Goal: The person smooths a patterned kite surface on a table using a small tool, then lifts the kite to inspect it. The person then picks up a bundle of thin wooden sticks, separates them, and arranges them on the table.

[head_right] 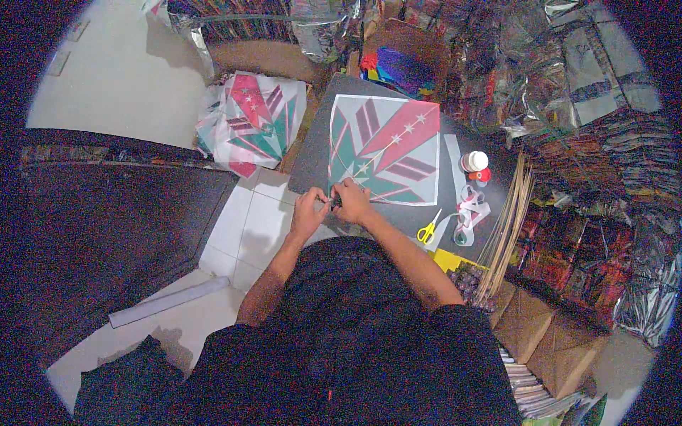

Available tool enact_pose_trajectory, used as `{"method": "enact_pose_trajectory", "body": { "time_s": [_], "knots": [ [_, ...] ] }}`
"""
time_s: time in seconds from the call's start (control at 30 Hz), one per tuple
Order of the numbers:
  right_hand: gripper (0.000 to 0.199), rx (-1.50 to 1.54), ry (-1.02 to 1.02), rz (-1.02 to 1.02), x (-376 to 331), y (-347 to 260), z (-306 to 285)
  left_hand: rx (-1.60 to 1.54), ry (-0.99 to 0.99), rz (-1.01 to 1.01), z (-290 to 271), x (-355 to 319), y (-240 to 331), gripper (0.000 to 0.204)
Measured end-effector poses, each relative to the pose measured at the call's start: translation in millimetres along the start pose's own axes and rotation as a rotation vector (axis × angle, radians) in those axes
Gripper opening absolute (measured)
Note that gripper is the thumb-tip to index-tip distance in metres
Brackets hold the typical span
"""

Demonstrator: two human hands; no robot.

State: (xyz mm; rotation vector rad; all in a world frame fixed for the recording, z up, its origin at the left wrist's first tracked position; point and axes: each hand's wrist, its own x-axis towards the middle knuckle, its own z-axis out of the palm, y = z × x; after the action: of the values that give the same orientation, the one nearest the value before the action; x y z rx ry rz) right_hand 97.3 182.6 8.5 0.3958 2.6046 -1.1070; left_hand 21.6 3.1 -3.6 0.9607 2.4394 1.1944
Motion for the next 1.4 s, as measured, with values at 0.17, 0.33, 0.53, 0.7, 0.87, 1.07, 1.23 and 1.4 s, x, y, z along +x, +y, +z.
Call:
{"method": "enact_pose_trajectory", "body": {
  "time_s": [0.17,0.33,0.53,0.7,0.87,1.07,1.23,1.4],
  "knots": [
    [0.041,-0.007,-0.039,0.000,1,1,-2,-0.012,-0.004,0.018,0,1,-6,0.023],
    [0.039,-0.008,-0.035,-0.008,1,1,1,-0.054,-0.029,0.003,2,0,-10,0.019],
    [0.033,-0.026,-0.005,-0.045,0,1,0,0.014,-0.027,0.009,-4,1,0,0.019],
    [0.032,-0.027,-0.021,-0.035,0,1,-1,0.000,-0.005,0.024,-4,2,2,0.017],
    [0.035,-0.003,-0.027,-0.022,1,4,0,0.044,0.010,0.028,-3,3,2,0.016],
    [0.036,-0.037,0.004,-0.036,-1,8,1,0.046,0.007,0.015,-4,3,5,0.016],
    [0.033,-0.026,0.032,-0.052,-6,10,-2,0.069,0.008,0.009,-4,3,4,0.018],
    [0.035,-0.053,0.036,-0.066,-9,14,-8,0.056,-0.013,-0.007,-5,3,1,0.018]
  ]
}}
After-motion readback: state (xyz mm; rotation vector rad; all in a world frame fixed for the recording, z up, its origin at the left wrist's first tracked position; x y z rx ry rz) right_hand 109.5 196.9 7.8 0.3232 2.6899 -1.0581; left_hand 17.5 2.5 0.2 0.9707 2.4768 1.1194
